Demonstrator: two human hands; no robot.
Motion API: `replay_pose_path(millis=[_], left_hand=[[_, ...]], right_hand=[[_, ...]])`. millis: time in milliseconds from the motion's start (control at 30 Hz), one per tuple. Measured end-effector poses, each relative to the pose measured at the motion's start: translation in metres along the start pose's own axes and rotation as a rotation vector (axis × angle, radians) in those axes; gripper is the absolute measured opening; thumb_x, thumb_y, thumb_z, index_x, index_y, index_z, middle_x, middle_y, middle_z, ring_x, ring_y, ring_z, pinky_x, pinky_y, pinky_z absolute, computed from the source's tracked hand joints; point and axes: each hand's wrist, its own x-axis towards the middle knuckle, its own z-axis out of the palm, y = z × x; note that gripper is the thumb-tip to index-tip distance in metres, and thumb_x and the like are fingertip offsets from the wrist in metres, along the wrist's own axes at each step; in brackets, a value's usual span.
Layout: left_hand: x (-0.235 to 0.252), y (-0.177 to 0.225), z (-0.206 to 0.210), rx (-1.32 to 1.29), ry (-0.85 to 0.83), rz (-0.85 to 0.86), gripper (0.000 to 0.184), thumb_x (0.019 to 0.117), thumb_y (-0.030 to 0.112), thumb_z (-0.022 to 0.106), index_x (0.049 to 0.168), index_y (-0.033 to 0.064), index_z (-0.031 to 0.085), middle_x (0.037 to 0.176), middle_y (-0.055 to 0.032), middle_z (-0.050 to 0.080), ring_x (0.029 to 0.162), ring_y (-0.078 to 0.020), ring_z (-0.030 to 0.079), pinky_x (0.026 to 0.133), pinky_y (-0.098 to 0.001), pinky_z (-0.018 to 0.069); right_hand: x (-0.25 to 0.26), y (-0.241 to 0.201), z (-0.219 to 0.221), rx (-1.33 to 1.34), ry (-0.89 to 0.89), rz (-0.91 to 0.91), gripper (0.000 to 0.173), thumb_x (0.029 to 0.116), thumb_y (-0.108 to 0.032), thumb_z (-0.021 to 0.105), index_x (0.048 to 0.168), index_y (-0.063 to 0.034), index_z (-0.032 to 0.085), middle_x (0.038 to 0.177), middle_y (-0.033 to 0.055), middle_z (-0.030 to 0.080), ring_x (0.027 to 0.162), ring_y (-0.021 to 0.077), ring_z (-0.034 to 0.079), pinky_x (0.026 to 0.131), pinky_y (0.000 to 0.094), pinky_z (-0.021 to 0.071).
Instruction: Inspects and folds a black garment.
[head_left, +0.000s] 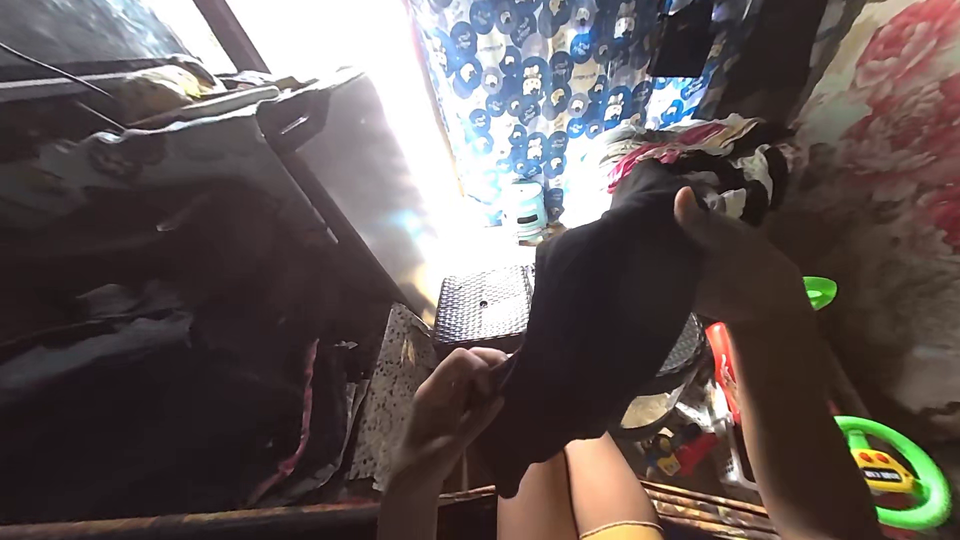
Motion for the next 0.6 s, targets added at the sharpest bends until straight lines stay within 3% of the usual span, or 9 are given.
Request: replay_pose_path(millis=[33, 100, 167, 267, 333, 433, 500, 533, 600], left_hand=[[-0.002, -0.002, 0.002, 0.044, 0.044, -0.04, 0.021, 0.0952, 0.013, 0.068, 0.116, 0.0143, 0.062, 0.11, 0.0077, 0.069, 0.098, -0.0012, 0.066, 0.085, -0.0189, 0.0559], [-0.005, -0.011, 0.006, -0.009, 0.126, -0.118, 0.033, 0.092, 0.002, 0.067, 0.125, 0.0053, 0.062, 0.109, 0.0023, 0.073, 0.097, -0.0059, 0.07, 0.086, -0.024, 0.0586], [-0.008, -0.02, 0.009, -0.069, 0.204, -0.16, 0.027, 0.0916, -0.002, 0.066, 0.119, 0.0019, 0.066, 0.104, -0.0007, 0.075, 0.093, -0.0075, 0.071, 0.085, -0.0249, 0.0597], [-0.008, -0.032, 0.012, -0.151, 0.251, -0.158, 0.016, 0.0928, 0.008, 0.071, 0.108, 0.0094, 0.074, 0.099, 0.0023, 0.075, 0.09, -0.0042, 0.07, 0.083, -0.0222, 0.0585], [-0.008, -0.042, 0.012, -0.14, 0.237, -0.129, 0.015, 0.0932, 0.021, 0.073, 0.107, 0.0154, 0.077, 0.111, 0.0039, 0.074, 0.102, -0.0048, 0.069, 0.09, -0.0243, 0.0574], [-0.007, -0.05, 0.011, -0.063, 0.186, -0.134, 0.027, 0.0935, 0.04, 0.072, 0.103, 0.0161, 0.078, 0.145, -0.0012, 0.057, 0.136, -0.0124, 0.051, 0.109, -0.03, 0.0476], [-0.004, -0.051, 0.01, -0.084, 0.133, -0.12, 0.029, 0.0946, 0.043, 0.07, 0.104, 0.0177, 0.079, 0.152, -0.0022, 0.052, 0.142, -0.0142, 0.044, 0.115, -0.0323, 0.042], [-0.002, -0.052, 0.008, -0.117, 0.072, -0.087, 0.027, 0.0975, 0.04, 0.067, 0.111, 0.0193, 0.078, 0.15, 0.0002, 0.054, 0.14, -0.0118, 0.047, 0.114, -0.0319, 0.0422], [0.003, -0.057, 0.005, -0.283, -0.061, -0.035, 0.028, 0.1017, 0.034, 0.061, 0.124, 0.0225, 0.073, 0.136, 0.0083, 0.065, 0.121, -0.001, 0.06, 0.104, -0.0235, 0.0501]], right_hand=[[0.001, 0.001, 0.0, 0.039, -0.021, -0.006, 0.033, 0.1066, -0.045, 0.048, 0.117, -0.0199, 0.066, 0.1, -0.0022, 0.073, 0.088, 0.006, 0.072, 0.073, 0.0272, 0.0627], [0.001, 0.003, 0.004, 0.066, -0.052, -0.037, 0.032, 0.1064, -0.044, 0.048, 0.118, -0.0205, 0.067, 0.102, -0.0025, 0.074, 0.09, 0.0059, 0.072, 0.075, 0.0276, 0.0628], [0.002, 0.005, 0.01, 0.046, -0.083, -0.072, 0.032, 0.1059, -0.045, 0.048, 0.115, -0.022, 0.069, 0.1, -0.0046, 0.074, 0.089, 0.004, 0.071, 0.074, 0.0259, 0.0622], [0.006, 0.006, 0.01, 0.075, -0.184, -0.103, 0.032, 0.1064, -0.044, 0.048, 0.118, -0.0216, 0.069, 0.103, -0.0044, 0.074, 0.093, 0.0045, 0.071, 0.078, 0.0268, 0.0625], [0.009, 0.008, 0.008, 0.12, -0.213, -0.126, 0.033, 0.1074, -0.042, 0.046, 0.119, -0.0211, 0.068, 0.106, -0.0042, 0.074, 0.097, 0.0051, 0.071, 0.082, 0.0277, 0.062], [0.012, 0.009, 0.007, 0.168, -0.238, -0.163, 0.032, 0.1077, -0.04, 0.046, 0.12, -0.0218, 0.069, 0.11, -0.0049, 0.073, 0.102, 0.0049, 0.07, 0.087, 0.0282, 0.0606], [0.013, 0.009, 0.006, 0.185, -0.262, -0.179, 0.032, 0.1082, -0.039, 0.045, 0.12, -0.0207, 0.069, 0.11, -0.0043, 0.073, 0.103, 0.0053, 0.07, 0.088, 0.0287, 0.0605], [0.014, 0.009, 0.005, 0.193, -0.285, -0.183, 0.033, 0.1084, -0.038, 0.045, 0.121, -0.0199, 0.069, 0.111, -0.0038, 0.073, 0.103, 0.0054, 0.07, 0.088, 0.0287, 0.0605], [0.016, 0.009, 0.004, 0.2, -0.315, -0.194, 0.034, 0.1089, -0.038, 0.043, 0.121, -0.0192, 0.069, 0.111, -0.0038, 0.073, 0.103, 0.0048, 0.069, 0.089, 0.0274, 0.0602]])
